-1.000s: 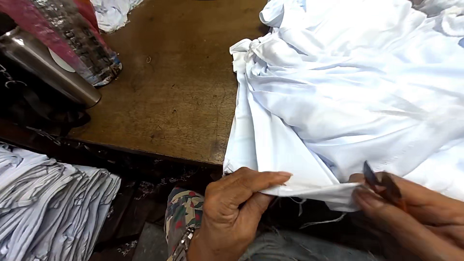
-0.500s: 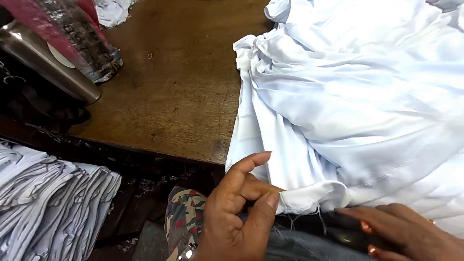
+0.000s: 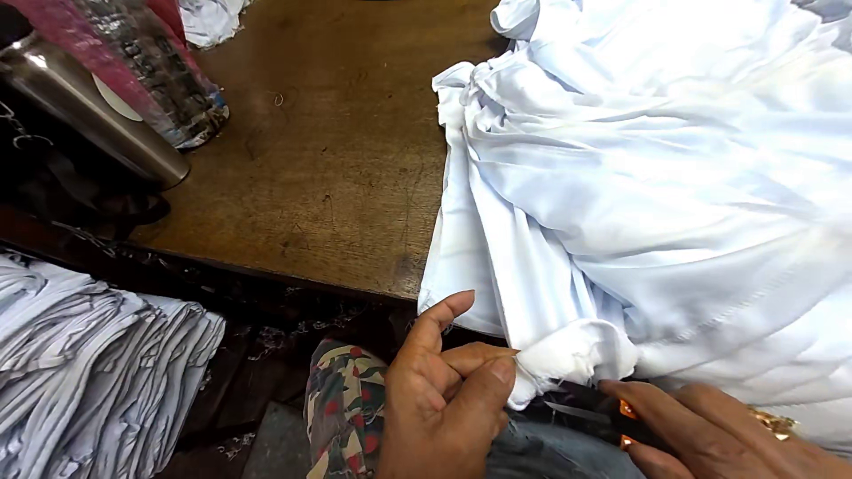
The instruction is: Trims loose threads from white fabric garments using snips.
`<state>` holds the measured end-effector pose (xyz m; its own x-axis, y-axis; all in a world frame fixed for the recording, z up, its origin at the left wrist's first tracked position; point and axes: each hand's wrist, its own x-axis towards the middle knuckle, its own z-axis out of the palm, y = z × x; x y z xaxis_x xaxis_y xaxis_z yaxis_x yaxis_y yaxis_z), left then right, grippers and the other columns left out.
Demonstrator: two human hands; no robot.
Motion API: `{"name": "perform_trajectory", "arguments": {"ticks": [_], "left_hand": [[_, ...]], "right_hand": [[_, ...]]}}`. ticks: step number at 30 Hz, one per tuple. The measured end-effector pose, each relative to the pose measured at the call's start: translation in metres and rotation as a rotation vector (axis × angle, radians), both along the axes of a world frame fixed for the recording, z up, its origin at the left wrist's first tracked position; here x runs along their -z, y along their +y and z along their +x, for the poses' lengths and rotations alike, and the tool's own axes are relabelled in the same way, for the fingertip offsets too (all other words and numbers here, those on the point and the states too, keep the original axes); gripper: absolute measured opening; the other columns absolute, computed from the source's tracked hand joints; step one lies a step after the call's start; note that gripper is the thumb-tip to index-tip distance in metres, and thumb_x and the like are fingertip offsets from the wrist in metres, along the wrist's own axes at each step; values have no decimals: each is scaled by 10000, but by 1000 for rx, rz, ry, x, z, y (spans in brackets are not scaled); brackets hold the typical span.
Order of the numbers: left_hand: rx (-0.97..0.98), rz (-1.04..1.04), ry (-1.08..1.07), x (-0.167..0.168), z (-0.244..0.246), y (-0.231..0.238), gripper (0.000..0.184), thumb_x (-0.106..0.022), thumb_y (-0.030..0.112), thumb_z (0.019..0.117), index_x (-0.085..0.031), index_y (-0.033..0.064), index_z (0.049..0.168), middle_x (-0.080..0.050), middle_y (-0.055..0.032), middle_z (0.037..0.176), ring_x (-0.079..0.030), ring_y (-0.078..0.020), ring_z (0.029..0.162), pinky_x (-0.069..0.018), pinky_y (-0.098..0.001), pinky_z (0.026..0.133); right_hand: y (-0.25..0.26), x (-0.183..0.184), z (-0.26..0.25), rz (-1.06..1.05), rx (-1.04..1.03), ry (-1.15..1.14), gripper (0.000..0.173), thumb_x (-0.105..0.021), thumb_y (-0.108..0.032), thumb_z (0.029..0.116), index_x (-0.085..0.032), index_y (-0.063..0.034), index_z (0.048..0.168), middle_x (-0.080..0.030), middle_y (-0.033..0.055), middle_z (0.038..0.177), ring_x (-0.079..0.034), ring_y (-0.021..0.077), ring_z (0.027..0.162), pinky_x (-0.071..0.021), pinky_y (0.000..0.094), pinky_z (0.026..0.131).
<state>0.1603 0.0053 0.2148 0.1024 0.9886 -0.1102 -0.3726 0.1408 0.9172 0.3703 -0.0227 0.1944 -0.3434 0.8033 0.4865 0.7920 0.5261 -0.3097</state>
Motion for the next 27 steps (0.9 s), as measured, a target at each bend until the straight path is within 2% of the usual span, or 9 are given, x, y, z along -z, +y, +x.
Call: {"name": "perform_trajectory", "arguments": {"ticks": [4, 9, 16, 27], "left_hand": [[-14, -38, -30, 1, 2, -2, 532, -538, -75, 970, -399, -55, 1483, -716, -165, 884, -534, -28, 605, -394, -159, 527], [-32, 0, 34, 5, 4, -5, 554, -547, -74, 967, -377, -67, 1494, -715, -153, 871, -535, -31, 598, -402, -165, 524], [-49, 73, 97, 4, 5, -7, 568, -552, -72, 962, -361, -87, 1497, -715, -135, 845, -554, -43, 614, -431, -184, 549], [-54, 92, 126, 6, 5, -7, 558, -555, -69, 961, -368, -80, 1487, -715, -133, 833, -559, -48, 627, -423, -184, 561]], "right_hand": [[2, 2, -2, 24, 14, -14, 407, -381, -284, 1099, -665, 7, 1097, -607, 168, 787, -584, 299, 686, -437, 398, 578], [4, 2, 1, 15, -12, 0, 401, -380, -275, 1102, -656, 1, 1009, -607, 162, 754, -591, 296, 665, -440, 399, 563], [1, -1, 7, 3, 7, -22, 408, -380, -278, 1100, -662, 12, 1043, -597, 172, 758, -582, 310, 668, -436, 411, 570], [1, -2, 4, 3, 20, -61, 433, -385, -323, 1102, -662, 7, 1057, -601, 174, 768, -583, 311, 664, -433, 416, 559]]}}
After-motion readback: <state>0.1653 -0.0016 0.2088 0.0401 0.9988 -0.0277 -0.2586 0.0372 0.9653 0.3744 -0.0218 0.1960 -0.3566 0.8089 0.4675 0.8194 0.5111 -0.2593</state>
